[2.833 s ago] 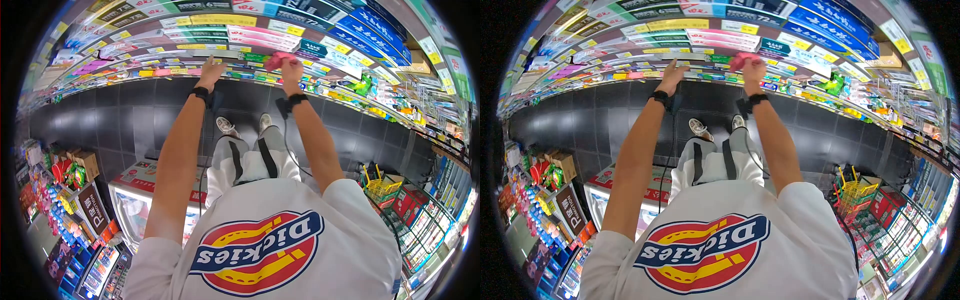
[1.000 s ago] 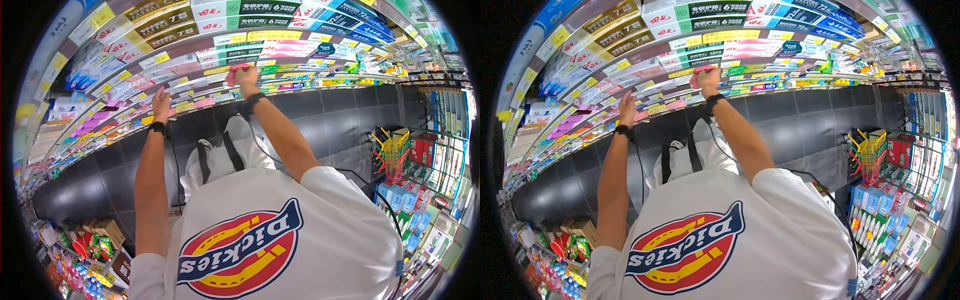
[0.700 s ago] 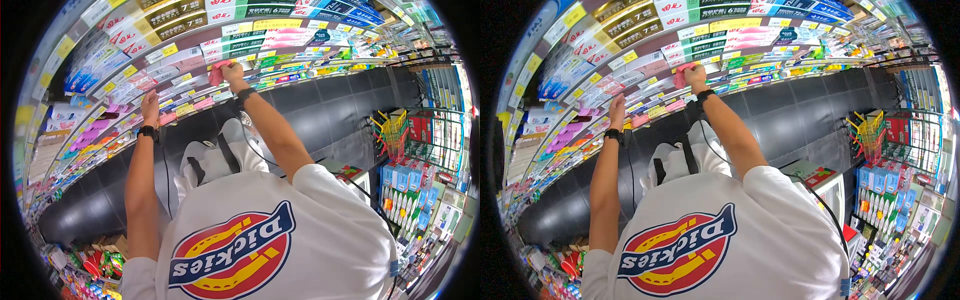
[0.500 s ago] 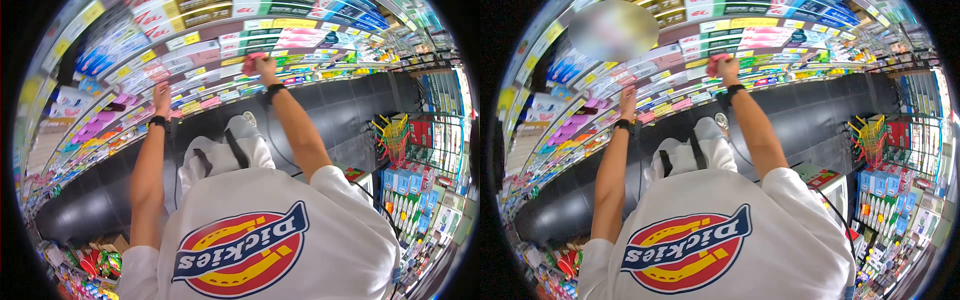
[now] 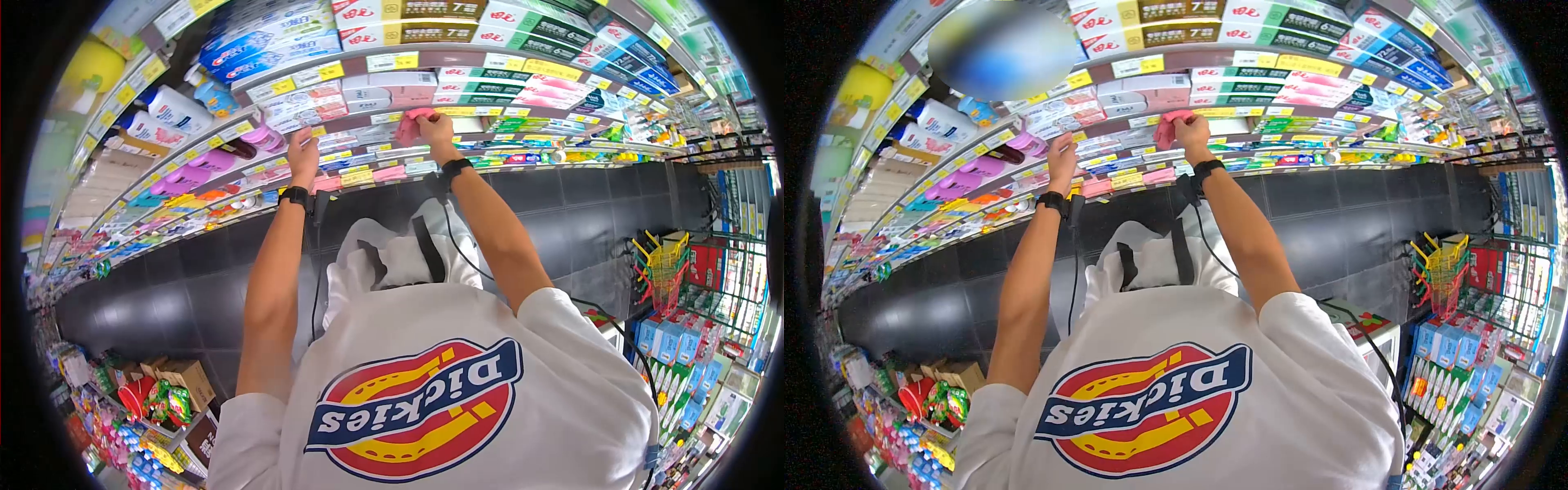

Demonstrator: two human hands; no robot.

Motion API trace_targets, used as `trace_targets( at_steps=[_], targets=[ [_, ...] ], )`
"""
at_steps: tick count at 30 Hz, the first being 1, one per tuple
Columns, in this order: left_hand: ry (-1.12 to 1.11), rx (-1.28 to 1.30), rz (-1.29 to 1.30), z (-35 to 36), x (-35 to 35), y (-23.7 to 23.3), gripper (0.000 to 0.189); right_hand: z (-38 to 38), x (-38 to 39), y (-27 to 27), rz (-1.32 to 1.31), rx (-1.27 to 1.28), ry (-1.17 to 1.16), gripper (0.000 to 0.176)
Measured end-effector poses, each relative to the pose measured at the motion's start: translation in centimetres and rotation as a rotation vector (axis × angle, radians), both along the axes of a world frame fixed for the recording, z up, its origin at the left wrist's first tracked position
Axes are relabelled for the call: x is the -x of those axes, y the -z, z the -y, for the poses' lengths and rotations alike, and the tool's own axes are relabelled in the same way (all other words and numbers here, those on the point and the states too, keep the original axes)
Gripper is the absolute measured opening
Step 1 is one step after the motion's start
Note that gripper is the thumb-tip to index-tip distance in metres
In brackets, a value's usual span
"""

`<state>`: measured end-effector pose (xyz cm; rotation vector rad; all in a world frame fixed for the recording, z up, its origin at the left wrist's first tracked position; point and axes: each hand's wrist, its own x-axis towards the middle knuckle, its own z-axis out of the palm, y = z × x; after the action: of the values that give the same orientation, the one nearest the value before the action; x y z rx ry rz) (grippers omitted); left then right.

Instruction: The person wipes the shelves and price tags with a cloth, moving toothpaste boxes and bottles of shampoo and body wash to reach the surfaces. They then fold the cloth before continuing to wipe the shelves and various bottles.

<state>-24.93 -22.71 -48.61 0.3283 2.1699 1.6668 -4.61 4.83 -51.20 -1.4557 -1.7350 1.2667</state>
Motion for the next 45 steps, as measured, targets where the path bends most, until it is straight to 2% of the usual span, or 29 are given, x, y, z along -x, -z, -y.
trace_targets(
  at_steps=[3,6,9,10,11,12,13,14,16,17,18,19,20,21,22,24,26,27,28,30,33,34,35,36,39,42,43,44,45],
  targets=[
    [-0.041,-0.032,0.027,2.0,-0.7,-1.4,0.048,-1.4,0.4,3.3,0.011,-0.008,-0.011,0.039],
    [-0.086,0.014,0.012,2.8,-0.9,-0.8,0.052,0.7,0.1,-0.1,0.006,-0.018,0.204,0.032],
    [-0.038,0.064,-0.036,2.6,-0.8,0.1,0.06,1.4,2.0,1.5,-0.21,0.155,0.011,0.029],
    [0.011,0.042,-0.064,1.7,-0.6,1.6,0.061,1.7,3.0,5.4,0.102,-0.281,-0.039,0.03],
    [0.088,-0.066,-0.039,1.8,1.4,6.9,0.065,2.2,3.8,6.0,0.11,-0.298,-0.05,0.034],
    [0.085,-0.072,0.033,1.4,1.0,6.0,0.068,2.6,4.7,6.7,0.118,-0.316,-0.061,0.038],
    [0.08,-0.076,0.104,0.9,0.6,5.0,0.071,2.6,4.1,4.8,0.153,-0.225,-0.172,0.043],
    [0.092,-0.099,0.076,1.0,1.1,5.9,0.078,3.1,3.4,3.1,0.109,-0.237,-0.119,0.039],
    [0.094,0.041,0.092,1.7,2.5,7.7,0.086,1.9,1.7,2.2,0.137,-0.19,-0.044,0.032],
    [0.075,0.022,0.022,1.8,3.7,10.5,0.086,1.4,0.5,0.6,0.062,-0.126,0.04,0.027],
    [0.055,0.05,0.174,1.5,2.8,6.9,0.082,0.7,-1.3,-0.6,-0.014,-0.054,0.126,0.023],
    [0.022,0.112,0.075,0.9,4.2,10.5,0.081,-0.7,-3.4,-0.5,-0.182,-0.052,0.065,0.016],
    [-0.012,0.165,-0.027,0.0,5.9,13.9,0.08,-3.4,-5.0,2.6,-0.478,0.082,0.002,0.015],
    [-0.071,0.338,-0.252,-1.6,4.8,12.4,0.078,-5.6,-6.4,1.6,-0.479,0.077,0.029,0.013],
    [-0.208,0.183,-0.175,-3.4,2.4,10.9,0.087,-6.9,-8.8,0.7,-0.467,0.085,0.047,0.013],
    [-0.259,0.235,-0.047,-5.8,-1.9,5.9,0.099,-7.6,-14.3,0.1,-0.411,0.128,0.069,0.021],
    [-0.22,0.181,0.071,-6.9,-3.9,3.5,0.104,-8.9,-17.1,-0.5,-0.374,0.204,0.07,0.017],
    [-0.203,0.157,0.131,-7.4,-4.8,2.4,0.106,-8.8,-17.1,-1.8,-0.201,0.111,0.16,0.019],
    [-0.207,0.118,0.16,-7.4,-5.5,1.8,0.105,-8.5,-17.2,-2.2,-0.027,0.021,0.244,0.021],
    [-0.172,0.175,0.119,-6.2,-5.7,0.2,0.093,-6.5,-16.3,-1.1,-0.016,0.045,0.184,0.025],
    [0.009,0.306,-0.026,-2.4,-4.0,0.0,0.074,-4.7,-12.4,3.3,-0.029,0.048,0.093,0.031],
    [0.026,0.244,-0.001,-1.6,-3.1,0.1,0.067,-5.5,-10.8,4.4,-0.041,0.025,0.07,0.033],
    [0.044,0.183,0.025,-0.9,-2.3,0.1,0.061,-6.8,-9.1,5.4,-0.053,-0.006,0.051,0.036],
    [0.036,0.115,0.124,0.1,-1.2,0.6,0.058,-6.1,-7.3,8.2,-0.305,0.124,0.066,0.038],
    [0.075,0.097,0.367,3.1,2.8,3.5,0.054,-2.0,-3.1,3.4,-0.086,0.029,0.114,0.013],
    [0.254,0.121,0.033,4.7,4.2,5.1,0.051,0.9,-0.8,-2.0,-0.149,0.033,0.045,0.013],
    [0.336,0.151,0.065,5.0,4.0,2.2,0.049,1.3,0.1,-2.0,-0.191,0.058,0.068,0.012],
    [0.347,0.118,0.227,5.1,4.2,0.6,0.046,1.8,1.0,-1.2,-0.23,0.086,0.095,0.011],
    [0.411,0.163,0.184,5.8,5.1,0.8,0.043,2.5,1.7,0.0,-0.264,0.112,0.122,0.01]
  ],
)
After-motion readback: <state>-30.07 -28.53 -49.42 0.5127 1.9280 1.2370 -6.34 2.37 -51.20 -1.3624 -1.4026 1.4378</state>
